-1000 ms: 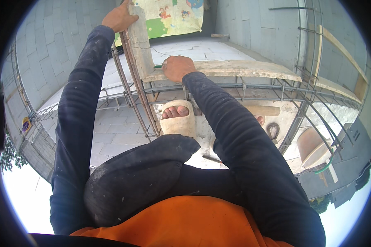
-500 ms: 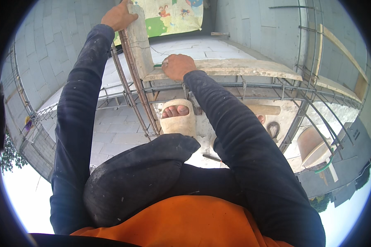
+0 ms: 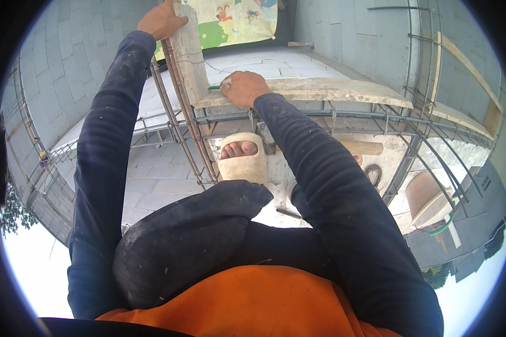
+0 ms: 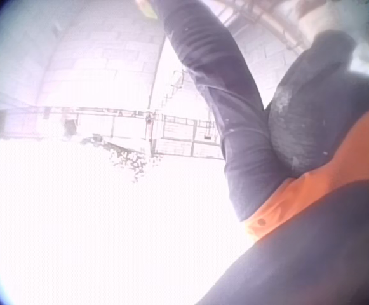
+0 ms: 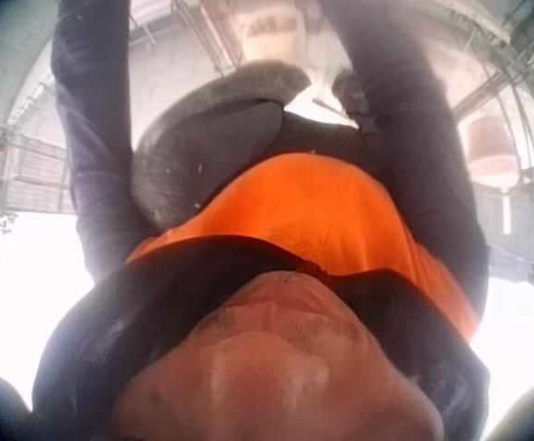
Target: The person constructs a wooden form for concrete by marking a piece of wood with a pencil, assembling multiple wooden components, and securing them together using nails and a hammer.
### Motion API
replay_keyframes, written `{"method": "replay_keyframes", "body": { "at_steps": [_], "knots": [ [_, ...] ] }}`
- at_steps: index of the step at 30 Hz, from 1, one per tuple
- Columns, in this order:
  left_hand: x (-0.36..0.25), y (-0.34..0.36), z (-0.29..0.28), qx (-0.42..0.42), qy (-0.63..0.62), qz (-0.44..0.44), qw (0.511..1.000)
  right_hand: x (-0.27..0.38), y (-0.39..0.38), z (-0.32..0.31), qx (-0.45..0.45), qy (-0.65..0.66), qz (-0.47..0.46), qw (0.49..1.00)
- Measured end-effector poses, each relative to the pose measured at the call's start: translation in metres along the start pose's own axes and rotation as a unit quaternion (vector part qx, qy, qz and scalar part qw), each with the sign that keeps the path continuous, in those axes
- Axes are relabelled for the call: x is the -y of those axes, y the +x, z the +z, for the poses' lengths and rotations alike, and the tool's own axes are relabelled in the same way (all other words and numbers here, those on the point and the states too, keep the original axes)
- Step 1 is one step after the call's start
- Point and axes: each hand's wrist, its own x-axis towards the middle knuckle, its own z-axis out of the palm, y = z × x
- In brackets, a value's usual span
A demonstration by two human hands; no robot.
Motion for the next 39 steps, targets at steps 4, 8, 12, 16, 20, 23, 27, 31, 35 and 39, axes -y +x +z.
{"method": "replay_keyframes", "body": {
  "at_steps": [4, 8, 12, 16, 20, 23, 27, 31, 35, 39],
  "knots": [
    [0.001, 0.000, 0.001, -0.008, 0.000, 0.003, 1.000, -0.002, 0.000, 0.001, -0.008, 0.004, -0.010, 1.000],
    [0.001, -0.002, 0.001, -0.012, -0.001, -0.002, 1.000, -0.002, -0.003, 0.000, -0.005, 0.017, -0.017, 1.000],
    [0.000, -0.001, 0.000, -0.013, -0.007, -0.001, 1.000, -0.002, -0.004, -0.001, -0.009, 0.020, -0.017, 1.000],
    [-0.001, 0.000, 0.002, -0.021, -0.014, 0.011, 1.000, -0.003, -0.005, -0.004, -0.002, 0.034, -0.013, 0.999],
    [0.008, -0.001, 0.005, -0.027, -0.049, 0.030, 0.998, 0.001, -0.007, -0.002, -0.008, 0.039, -0.013, 0.999],
    [0.004, 0.000, 0.006, -0.031, -0.018, 0.016, 0.999, 0.003, -0.011, -0.009, 0.003, 0.045, -0.006, 0.999],
    [0.002, 0.000, 0.004, -0.025, -0.015, 0.012, 1.000, 0.001, -0.010, -0.008, 0.002, 0.045, -0.010, 0.999],
    [0.003, 0.000, 0.003, -0.020, -0.015, 0.012, 1.000, 0.001, -0.011, -0.007, -0.001, 0.055, -0.015, 0.998],
    [0.001, -0.001, 0.002, -0.020, -0.011, 0.007, 1.000, -0.002, -0.013, -0.008, -0.006, 0.071, -0.029, 0.997],
    [0.002, -0.001, 0.002, -0.011, -0.009, 0.007, 1.000, 0.001, -0.018, -0.011, -0.004, 0.086, -0.027, 0.996]
  ]
}}
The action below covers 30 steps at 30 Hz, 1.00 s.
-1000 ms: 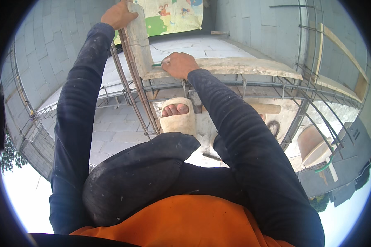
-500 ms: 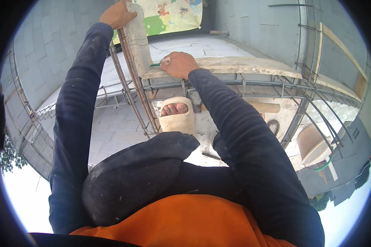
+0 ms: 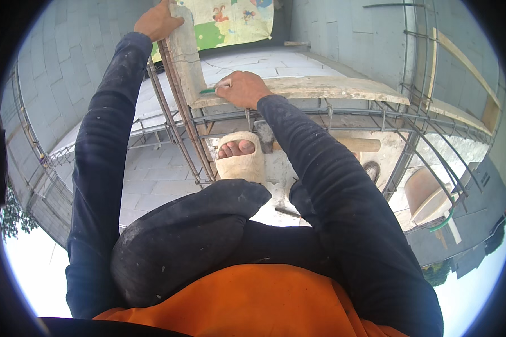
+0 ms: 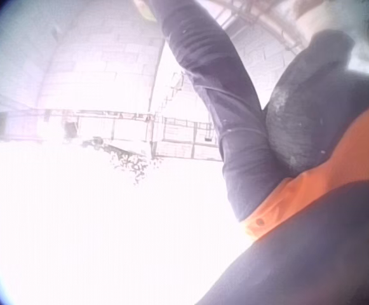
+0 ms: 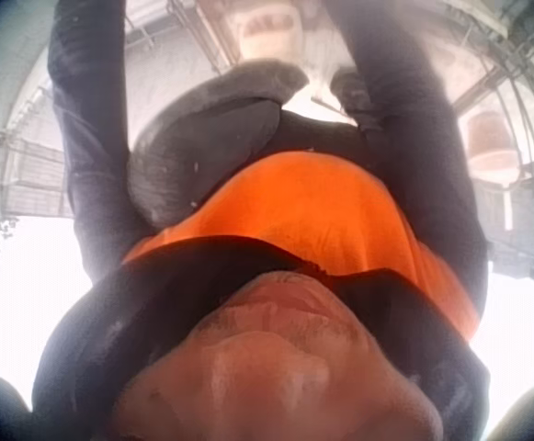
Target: The person constructs a wooden form for concrete by marking a piece of wood with a pencil, assembling multiple wooden components, and securing them together using nails and a hammer.
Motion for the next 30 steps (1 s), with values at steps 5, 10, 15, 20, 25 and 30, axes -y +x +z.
{"method": "replay_keyframes", "body": {
  "at_steps": [5, 10, 15, 20, 25, 30],
  "knots": [
    [0.001, 0.001, 0.001, 0.006, 0.003, -0.005, 1.000, 0.003, -0.004, -0.001, -0.006, -0.001, 0.001, 1.000],
    [0.003, 0.004, 0.004, 0.003, -0.001, 0.005, 1.000, 0.001, -0.005, -0.002, 0.002, 0.057, 0.001, 0.998],
    [0.004, 0.004, 0.006, -0.003, -0.014, 0.002, 1.000, 0.009, -0.014, -0.005, 0.000, 0.065, -0.007, 0.998],
    [0.005, 0.002, 0.006, 0.002, -0.017, -0.007, 1.000, 0.022, -0.022, -0.010, 0.008, 0.137, -0.016, 0.990],
    [0.009, 0.008, 0.009, -0.050, -0.030, 0.037, 0.998, 0.001, -0.015, -0.005, -0.070, 0.049, -0.003, 0.996],
    [0.019, 0.013, 0.013, -0.016, -0.058, 0.037, 0.998, 0.010, -0.020, -0.013, -0.118, 0.056, 0.030, 0.991]
  ]
}}
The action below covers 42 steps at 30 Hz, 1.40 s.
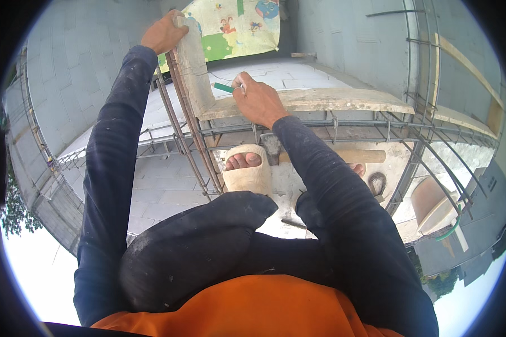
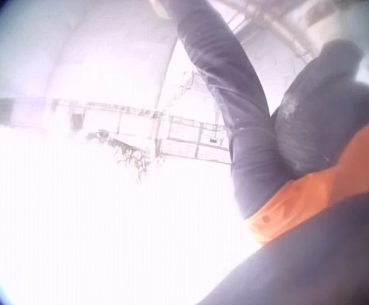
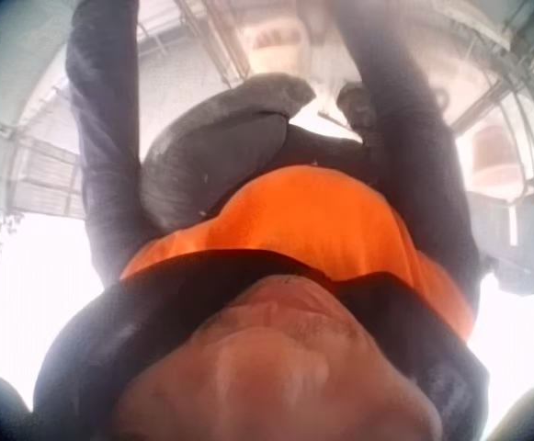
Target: The person constructs a wooden form for concrete by marking a piece of wood with a pencil, assembling multiple wooden components, and securing them together using nails and a hammer.
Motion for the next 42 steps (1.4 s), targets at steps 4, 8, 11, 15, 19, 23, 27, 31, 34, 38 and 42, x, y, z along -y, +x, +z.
{"method": "replay_keyframes", "body": {
  "at_steps": [4, 8, 11, 15, 19, 23, 27, 31, 34, 38, 42],
  "knots": [
    [0.001, 0.001, 0.000, 0.002, -0.034, -0.006, 0.999, 0.032, -0.001, -0.014, -0.032, 0.013, -0.013, 0.999],
    [0.009, 0.007, -0.004, -0.068, -0.053, 0.033, 0.996, 0.042, 0.023, 0.008, -0.136, 0.033, -0.128, 0.982],
    [0.004, 0.018, -0.016, -0.092, -0.029, 0.029, 0.995, 0.040, 0.040, 0.015, -0.117, 0.034, -0.136, 0.983],
    [-0.003, 0.022, -0.017, -0.102, -0.054, 0.006, 0.993, 0.041, 0.044, 0.007, -0.019, 0.019, -0.091, 0.995],
    [0.015, 0.031, -0.019, -0.099, -0.096, 0.036, 0.990, 0.059, 0.034, -0.002, 0.016, 0.043, -0.085, 0.995],
    [0.019, 0.030, -0.022, -0.110, -0.096, 0.069, 0.987, 0.081, 0.029, -0.017, 0.023, -0.001, -0.144, 0.989],
    [0.022, 0.025, -0.022, -0.021, -0.094, -0.003, 0.995, 0.084, 0.031, -0.012, 0.068, -0.058, -0.190, 0.978],
    [0.010, 0.013, -0.029, 0.026, -0.111, 0.003, 0.993, 0.099, 0.039, -0.013, 0.080, 0.135, -0.074, 0.985],
    [0.011, 0.018, -0.048, -0.001, -0.083, 0.006, 0.997, 0.122, 0.043, -0.007, 0.104, 0.162, -0.074, 0.978],
    [0.014, 0.023, -0.050, -0.020, -0.119, 0.068, 0.990, 0.136, 0.061, -0.016, 0.030, 0.122, -0.104, 0.987],
    [0.024, 0.033, -0.036, 0.007, -0.086, 0.095, 0.992, 0.134, 0.072, -0.026, 0.005, 0.041, -0.115, 0.992]
  ]
}}
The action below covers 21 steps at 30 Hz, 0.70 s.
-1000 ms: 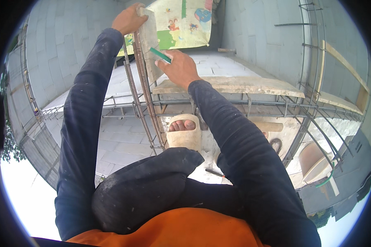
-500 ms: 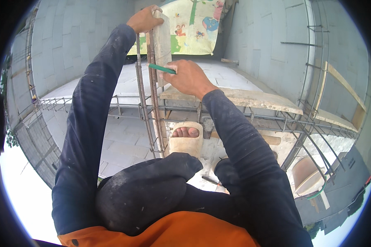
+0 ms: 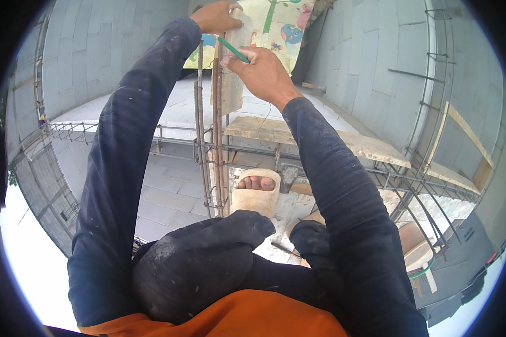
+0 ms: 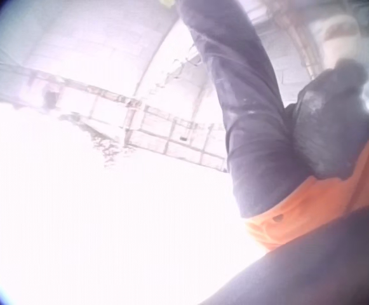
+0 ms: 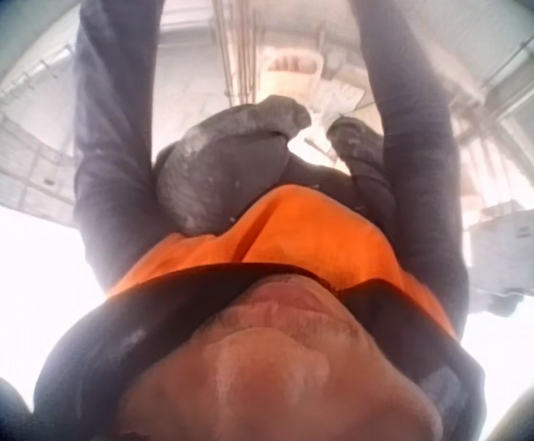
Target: The person constructs a wooden form for concrete by marking a piece of wood with a pencil, assembling multiple wooden components, and securing them together using nails and a hammer.
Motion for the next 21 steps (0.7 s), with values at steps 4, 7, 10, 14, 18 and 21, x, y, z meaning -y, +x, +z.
{"method": "replay_keyframes", "body": {
  "at_steps": [4, 7, 10, 14, 18, 21],
  "knots": [
    [-0.008, 0.013, 0.009, -0.042, -0.018, 0.011, 0.999, -0.003, -0.008, -0.006, -0.012, -0.018, -0.046, 0.999],
    [0.005, 0.014, 0.008, -0.089, 0.027, 0.010, 0.996, 0.016, -0.020, -0.005, 0.060, -0.068, -0.057, 0.994],
    [0.001, 0.015, 0.011, -0.100, 0.039, 0.027, 0.994, 0.010, -0.026, -0.018, 0.078, -0.098, -0.011, 0.992],
    [-0.005, 0.019, 0.012, -0.057, 0.056, -0.012, 0.997, 0.011, -0.036, -0.021, 0.096, -0.161, -0.036, 0.982],
    [0.004, 0.014, 0.016, -0.048, 0.026, 0.011, 0.998, 0.021, -0.029, -0.022, 0.070, -0.190, -0.072, 0.977],
    [0.009, 0.005, 0.018, -0.048, 0.021, 0.005, 0.999, 0.032, -0.027, -0.016, 0.064, -0.215, -0.128, 0.966]
  ]
}}
